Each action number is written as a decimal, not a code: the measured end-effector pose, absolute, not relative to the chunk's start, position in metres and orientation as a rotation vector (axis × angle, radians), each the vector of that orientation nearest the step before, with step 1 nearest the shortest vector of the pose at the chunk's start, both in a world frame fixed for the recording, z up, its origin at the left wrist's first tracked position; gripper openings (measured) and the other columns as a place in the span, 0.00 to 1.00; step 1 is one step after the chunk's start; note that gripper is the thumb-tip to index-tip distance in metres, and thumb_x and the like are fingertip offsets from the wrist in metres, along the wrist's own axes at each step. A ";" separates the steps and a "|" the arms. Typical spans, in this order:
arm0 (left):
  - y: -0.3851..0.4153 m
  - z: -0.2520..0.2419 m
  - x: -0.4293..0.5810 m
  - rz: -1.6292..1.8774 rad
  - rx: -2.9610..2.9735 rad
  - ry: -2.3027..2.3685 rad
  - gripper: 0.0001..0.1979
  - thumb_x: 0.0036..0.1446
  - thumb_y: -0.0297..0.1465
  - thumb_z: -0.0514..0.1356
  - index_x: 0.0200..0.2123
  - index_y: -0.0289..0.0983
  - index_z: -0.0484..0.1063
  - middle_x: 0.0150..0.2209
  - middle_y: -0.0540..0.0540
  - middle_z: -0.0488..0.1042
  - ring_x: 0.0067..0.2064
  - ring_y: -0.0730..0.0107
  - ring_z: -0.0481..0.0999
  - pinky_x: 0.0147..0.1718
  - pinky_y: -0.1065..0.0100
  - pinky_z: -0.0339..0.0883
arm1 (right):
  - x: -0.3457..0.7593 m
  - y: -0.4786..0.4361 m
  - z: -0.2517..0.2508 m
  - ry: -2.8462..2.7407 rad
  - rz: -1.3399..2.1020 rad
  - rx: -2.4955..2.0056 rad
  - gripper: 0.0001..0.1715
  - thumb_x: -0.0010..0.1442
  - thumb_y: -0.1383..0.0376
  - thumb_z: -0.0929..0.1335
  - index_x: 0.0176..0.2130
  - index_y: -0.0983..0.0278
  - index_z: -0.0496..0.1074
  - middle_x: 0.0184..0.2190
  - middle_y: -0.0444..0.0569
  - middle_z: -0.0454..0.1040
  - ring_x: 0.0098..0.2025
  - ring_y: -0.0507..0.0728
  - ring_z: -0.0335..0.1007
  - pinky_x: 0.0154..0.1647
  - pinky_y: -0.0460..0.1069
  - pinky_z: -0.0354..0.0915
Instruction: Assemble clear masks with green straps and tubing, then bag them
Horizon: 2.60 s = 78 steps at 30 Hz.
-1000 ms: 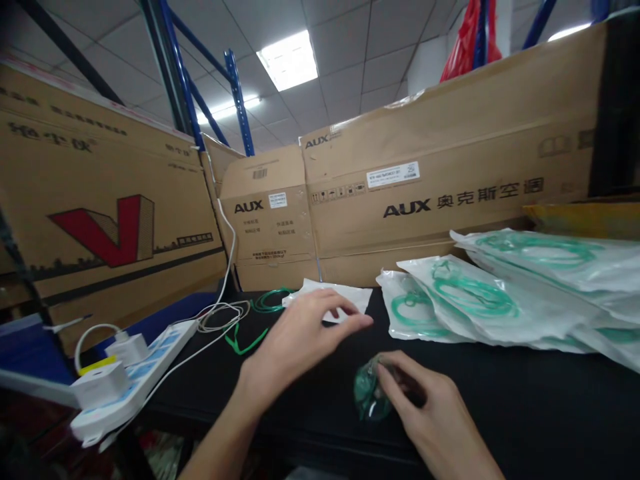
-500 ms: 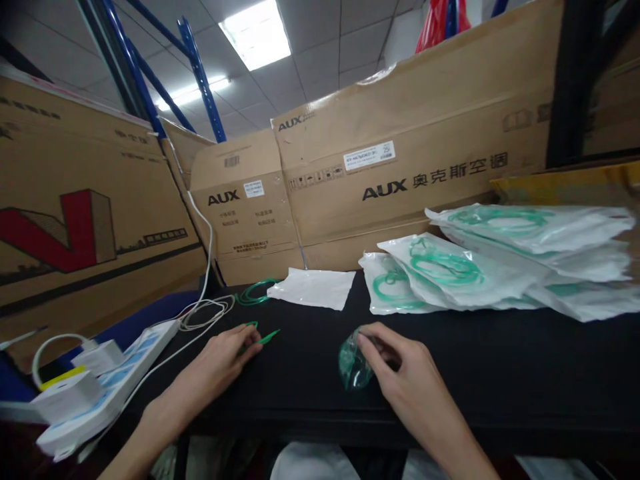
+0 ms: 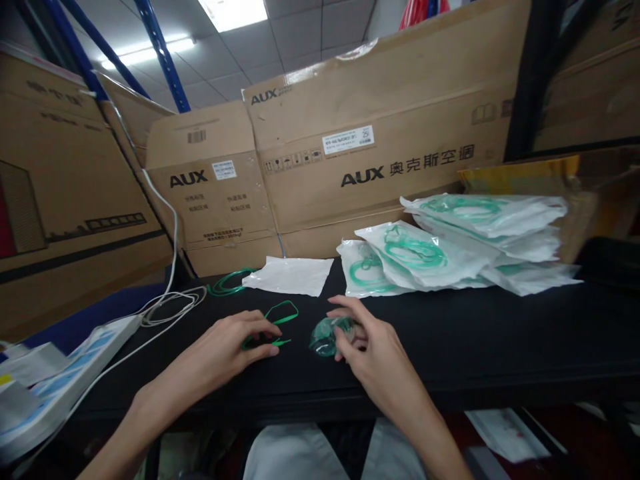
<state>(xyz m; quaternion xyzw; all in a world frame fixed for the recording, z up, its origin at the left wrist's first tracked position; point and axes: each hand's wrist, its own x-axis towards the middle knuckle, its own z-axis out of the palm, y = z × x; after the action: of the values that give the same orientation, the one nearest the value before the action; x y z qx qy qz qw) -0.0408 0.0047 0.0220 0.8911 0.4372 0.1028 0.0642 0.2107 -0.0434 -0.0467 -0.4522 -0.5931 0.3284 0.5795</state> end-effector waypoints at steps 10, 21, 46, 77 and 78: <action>-0.002 0.036 -0.013 0.613 2.579 1.168 0.06 0.66 0.34 0.62 0.41 0.44 0.80 0.41 0.53 0.82 0.43 0.66 0.79 0.44 0.68 0.64 | 0.204 -0.047 -0.036 -1.364 0.568 -1.310 0.17 0.62 0.53 0.70 0.42 0.63 0.81 0.13 0.43 0.72 0.16 0.53 0.69 0.17 0.44 0.60; -0.003 0.035 -0.002 0.849 2.597 0.959 0.05 0.65 0.30 0.64 0.41 0.43 0.81 0.40 0.53 0.83 0.43 0.69 0.79 0.45 0.71 0.65 | 0.197 -0.047 -0.037 -1.380 0.574 -1.228 0.21 0.65 0.56 0.69 0.51 0.64 0.81 0.22 0.46 0.78 0.18 0.51 0.68 0.18 0.44 0.62; -0.002 0.034 0.002 0.802 2.615 1.074 0.06 0.64 0.30 0.62 0.38 0.41 0.81 0.39 0.51 0.83 0.41 0.65 0.80 0.42 0.69 0.66 | 0.195 -0.050 -0.033 -1.555 0.402 -1.148 0.12 0.66 0.64 0.69 0.44 0.59 0.84 0.44 0.51 0.84 0.44 0.59 0.81 0.41 0.48 0.75; 0.000 0.030 0.000 0.647 2.589 0.911 0.07 0.66 0.36 0.63 0.44 0.45 0.80 0.42 0.56 0.83 0.44 0.68 0.81 0.44 0.73 0.65 | 0.200 -0.050 -0.031 -1.493 0.633 -1.177 0.11 0.63 0.59 0.71 0.39 0.61 0.83 0.37 0.49 0.84 0.39 0.59 0.79 0.39 0.48 0.71; -0.001 0.031 0.000 0.644 2.589 0.896 0.06 0.66 0.35 0.63 0.44 0.45 0.80 0.41 0.56 0.83 0.44 0.69 0.81 0.43 0.73 0.65 | 0.200 -0.050 -0.031 -1.513 0.631 -1.165 0.10 0.63 0.60 0.71 0.37 0.61 0.83 0.38 0.49 0.84 0.39 0.59 0.78 0.39 0.48 0.70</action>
<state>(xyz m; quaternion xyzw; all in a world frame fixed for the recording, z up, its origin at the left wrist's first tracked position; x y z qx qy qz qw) -0.0001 -0.0007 0.0309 0.9076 0.3142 0.2258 0.1630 0.1997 -0.0501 -0.0314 -0.4893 -0.6352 0.2650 0.5357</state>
